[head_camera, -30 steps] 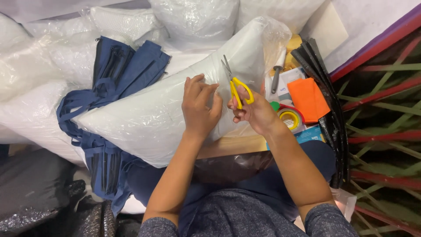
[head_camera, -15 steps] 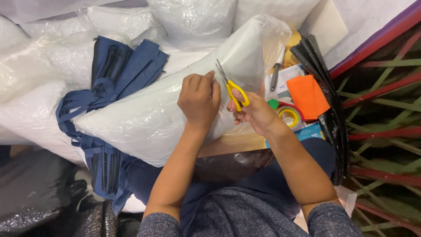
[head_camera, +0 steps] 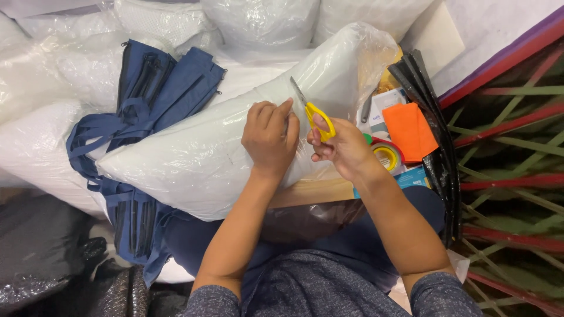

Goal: Unpacking a white pillow from a black bubble mailer and repacking it into a clear plastic bag using scissors.

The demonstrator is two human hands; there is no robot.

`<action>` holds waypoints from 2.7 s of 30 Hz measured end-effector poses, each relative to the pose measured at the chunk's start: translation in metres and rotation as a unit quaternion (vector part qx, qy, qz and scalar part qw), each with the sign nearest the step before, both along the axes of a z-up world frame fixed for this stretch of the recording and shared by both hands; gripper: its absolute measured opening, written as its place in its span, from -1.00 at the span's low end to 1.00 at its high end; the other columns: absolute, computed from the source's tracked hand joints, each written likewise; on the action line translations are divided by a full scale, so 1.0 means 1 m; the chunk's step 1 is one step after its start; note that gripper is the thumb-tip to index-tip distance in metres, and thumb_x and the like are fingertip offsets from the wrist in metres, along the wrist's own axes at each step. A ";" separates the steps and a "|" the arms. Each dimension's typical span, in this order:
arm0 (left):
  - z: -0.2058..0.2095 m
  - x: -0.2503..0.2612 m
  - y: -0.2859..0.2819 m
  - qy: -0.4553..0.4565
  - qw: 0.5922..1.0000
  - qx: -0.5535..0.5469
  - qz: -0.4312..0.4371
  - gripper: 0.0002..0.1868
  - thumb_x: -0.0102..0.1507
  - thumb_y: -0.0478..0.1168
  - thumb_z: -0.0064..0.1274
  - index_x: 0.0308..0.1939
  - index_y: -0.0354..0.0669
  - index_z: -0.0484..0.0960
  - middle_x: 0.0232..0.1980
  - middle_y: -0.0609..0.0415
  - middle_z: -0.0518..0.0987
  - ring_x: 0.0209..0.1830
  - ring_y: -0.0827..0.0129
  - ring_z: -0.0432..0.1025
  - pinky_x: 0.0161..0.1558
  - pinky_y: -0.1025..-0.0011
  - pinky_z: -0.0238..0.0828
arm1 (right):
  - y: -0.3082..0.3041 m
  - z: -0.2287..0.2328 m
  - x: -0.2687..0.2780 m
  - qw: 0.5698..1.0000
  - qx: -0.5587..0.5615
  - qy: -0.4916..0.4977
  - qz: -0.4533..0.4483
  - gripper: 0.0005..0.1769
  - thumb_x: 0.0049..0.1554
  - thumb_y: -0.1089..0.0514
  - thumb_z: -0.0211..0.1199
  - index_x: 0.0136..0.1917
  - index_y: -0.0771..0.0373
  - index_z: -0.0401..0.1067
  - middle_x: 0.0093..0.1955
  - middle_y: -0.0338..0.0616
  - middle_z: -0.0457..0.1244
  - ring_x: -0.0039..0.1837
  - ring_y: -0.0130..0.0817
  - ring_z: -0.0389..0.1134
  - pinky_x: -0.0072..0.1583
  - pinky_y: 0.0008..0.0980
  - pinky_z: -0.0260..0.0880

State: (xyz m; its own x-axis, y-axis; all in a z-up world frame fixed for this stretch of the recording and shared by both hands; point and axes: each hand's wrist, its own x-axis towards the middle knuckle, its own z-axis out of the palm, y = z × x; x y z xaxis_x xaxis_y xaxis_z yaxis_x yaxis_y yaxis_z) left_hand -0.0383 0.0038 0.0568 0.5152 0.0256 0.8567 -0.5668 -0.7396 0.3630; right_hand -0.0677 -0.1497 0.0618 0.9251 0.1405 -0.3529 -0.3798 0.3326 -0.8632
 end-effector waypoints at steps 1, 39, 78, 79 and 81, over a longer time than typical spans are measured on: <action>-0.001 0.000 -0.001 0.001 1.000 0.000 -0.001 -0.89 0.17 -0.37 0.16 -0.25 -0.21 0.76 -0.54 0.14 0.51 -0.25 0.24 0.51 -0.08 0.37 0.52 | 0.000 0.003 0.001 1.000 0.000 0.001 -0.001 -0.51 0.24 -0.21 0.22 -0.31 0.18 0.34 -0.36 -0.25 0.07 -0.40 -0.55 0.07 -0.11 -0.26 0.53; 0.017 0.023 0.004 0.107 0.990 0.086 0.035 -0.91 0.34 -0.33 -0.07 -0.27 -0.16 0.50 -0.50 0.11 0.43 -0.49 0.31 0.44 -0.37 0.42 0.41 | -0.013 -0.027 -0.014 0.993 -0.022 -0.086 0.080 -0.45 0.31 -0.29 0.01 -0.21 0.20 0.39 -0.20 -0.10 0.26 -0.05 -0.23 0.40 0.27 -0.13 0.37; 0.021 0.042 0.026 0.122 0.991 0.057 -0.019 -0.92 0.36 -0.34 -0.09 -0.20 -0.17 0.52 -0.37 0.08 0.55 -0.37 0.26 0.51 -0.24 0.35 0.44 | -0.037 -0.025 -0.009 0.913 -0.253 -0.262 -0.182 -0.52 0.23 0.02 0.40 0.18 0.21 0.18 0.10 -0.14 0.15 0.22 -0.29 0.25 0.35 -0.15 0.31; 0.022 0.043 0.028 0.122 0.991 0.058 -0.019 -0.92 0.36 -0.34 -0.09 -0.20 -0.17 0.52 -0.37 0.08 0.55 -0.37 0.26 0.51 -0.24 0.35 0.44 | -0.035 -0.025 -0.006 0.914 -0.252 -0.262 -0.183 -0.52 0.23 0.02 0.40 0.18 0.21 0.18 0.10 -0.14 0.15 0.22 -0.29 0.25 0.35 -0.15 0.31; 0.025 0.048 0.030 0.115 0.990 0.080 -0.021 -0.91 0.37 -0.31 -0.09 -0.21 -0.12 0.53 -0.40 0.13 0.54 -0.39 0.32 0.49 -0.22 0.38 0.41 | -0.032 -0.024 0.001 0.860 -0.307 -0.338 -0.227 -0.18 0.13 0.11 0.58 0.28 0.19 -0.05 0.29 0.04 0.04 0.42 -0.05 0.14 0.45 0.25 0.08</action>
State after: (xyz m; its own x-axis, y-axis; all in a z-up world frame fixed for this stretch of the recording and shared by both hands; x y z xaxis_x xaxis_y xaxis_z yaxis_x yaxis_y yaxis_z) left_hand 0.0092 0.0342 0.0818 0.6944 -0.1267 0.7083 -0.5140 -0.7762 0.3651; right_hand -0.0669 -0.1821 0.0377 0.8586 -0.3098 0.4084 0.3269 -0.2828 -0.9018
